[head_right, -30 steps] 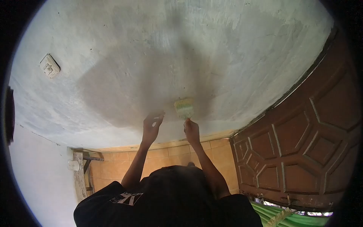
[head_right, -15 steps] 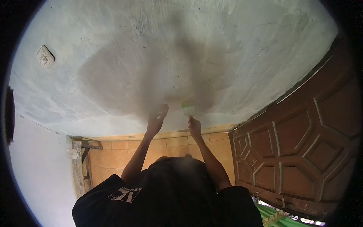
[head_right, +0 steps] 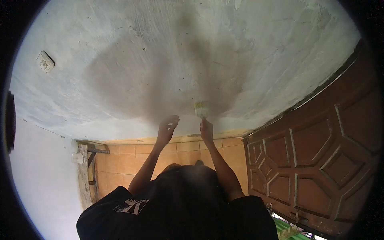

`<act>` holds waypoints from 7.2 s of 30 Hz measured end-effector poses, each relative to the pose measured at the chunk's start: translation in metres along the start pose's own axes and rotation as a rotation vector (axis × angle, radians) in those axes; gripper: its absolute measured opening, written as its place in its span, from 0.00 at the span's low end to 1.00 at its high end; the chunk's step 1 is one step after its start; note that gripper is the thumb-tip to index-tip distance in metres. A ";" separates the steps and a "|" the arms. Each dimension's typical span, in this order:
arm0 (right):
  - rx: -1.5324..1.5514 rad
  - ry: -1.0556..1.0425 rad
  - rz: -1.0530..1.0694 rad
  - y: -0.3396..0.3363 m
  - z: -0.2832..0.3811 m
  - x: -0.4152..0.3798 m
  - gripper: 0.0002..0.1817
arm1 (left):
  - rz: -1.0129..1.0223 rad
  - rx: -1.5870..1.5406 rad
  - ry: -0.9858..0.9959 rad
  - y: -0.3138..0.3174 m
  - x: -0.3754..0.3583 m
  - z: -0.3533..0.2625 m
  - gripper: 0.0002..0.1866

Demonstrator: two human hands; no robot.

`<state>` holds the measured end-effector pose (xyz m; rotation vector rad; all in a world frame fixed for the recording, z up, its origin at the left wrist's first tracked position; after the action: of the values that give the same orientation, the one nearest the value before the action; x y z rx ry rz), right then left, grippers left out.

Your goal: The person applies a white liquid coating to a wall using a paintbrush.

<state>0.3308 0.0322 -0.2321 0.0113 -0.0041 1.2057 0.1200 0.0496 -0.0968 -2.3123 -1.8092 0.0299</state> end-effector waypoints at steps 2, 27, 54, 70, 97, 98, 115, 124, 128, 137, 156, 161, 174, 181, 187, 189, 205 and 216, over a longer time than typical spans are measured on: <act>0.104 0.075 0.028 -0.002 0.008 -0.017 0.25 | 0.004 -0.008 0.003 0.002 -0.001 -0.002 0.10; 0.311 0.043 0.041 0.008 0.158 -0.028 0.28 | 0.002 -0.010 -0.026 0.006 -0.002 -0.014 0.11; 0.255 0.305 0.209 0.048 0.131 -0.064 0.21 | -0.074 -0.178 -0.063 -0.028 -0.039 -0.053 0.09; 0.137 0.248 0.625 0.243 0.183 -0.163 0.20 | -0.506 -0.045 0.002 -0.223 -0.171 -0.075 0.09; 0.087 0.389 1.289 0.592 0.152 -0.308 0.26 | -1.153 -0.208 -0.111 -0.495 -0.360 -0.005 0.09; 0.080 0.359 1.309 0.611 0.152 -0.308 0.26 | -1.155 -0.207 -0.113 -0.511 -0.358 -0.005 0.09; -0.048 0.528 1.563 0.881 0.153 -0.379 0.23 | -1.404 -0.139 -0.113 -0.752 -0.403 0.035 0.10; -0.014 0.515 1.532 0.996 0.155 -0.449 0.25 | -1.411 -0.179 -0.132 -0.898 -0.455 0.052 0.10; -0.020 0.502 1.506 1.037 0.148 -0.463 0.25 | -1.396 -0.190 -0.130 -0.944 -0.461 0.066 0.10; -0.103 0.516 1.557 1.153 0.112 -0.458 0.25 | -1.395 -0.207 -0.236 -1.043 -0.463 0.135 0.11; -1.250 -0.585 1.865 1.448 -0.235 -0.410 0.25 | -1.253 -0.207 -0.817 -1.230 -0.467 0.504 0.18; -1.388 -0.400 1.812 1.479 -0.280 -0.425 0.25 | -1.286 -0.019 -0.856 -1.240 -0.470 0.622 0.20; -1.504 -0.383 1.626 1.504 -0.327 -0.467 0.38 | -1.202 -0.177 -0.724 -1.263 -0.455 0.624 0.19; -1.482 -0.281 1.509 1.506 -0.337 -0.469 0.31 | -1.150 -0.149 -0.728 -1.265 -0.455 0.622 0.18; -1.541 -0.317 1.737 1.509 -0.339 -0.473 0.27 | -1.171 -0.205 -0.704 -1.263 -0.456 0.626 0.18; -1.537 -0.402 1.697 1.513 -0.330 -0.473 0.26 | -1.187 -0.191 -0.677 -1.262 -0.456 0.630 0.18; -1.513 -0.371 1.758 1.514 -0.337 -0.469 0.24 | -1.199 -0.154 -0.742 -1.266 -0.453 0.615 0.18; -1.430 -0.713 1.760 1.514 -0.310 -0.475 0.22 | -1.201 -0.209 -0.760 -1.267 -0.454 0.613 0.18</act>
<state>-1.2534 0.1324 -0.5366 -0.9981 -1.8225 2.5658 -1.2932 -0.0082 -0.5278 -0.9400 -3.3760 0.6009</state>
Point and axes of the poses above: each hand's wrist, its own x-axis towards the middle knuckle, its own y-axis out of the palm, z = x × y, the point moved 5 cm from there along x, towards the middle knuckle, and after that the axes turned 2 degrees about -x, right-handed, at the moved point
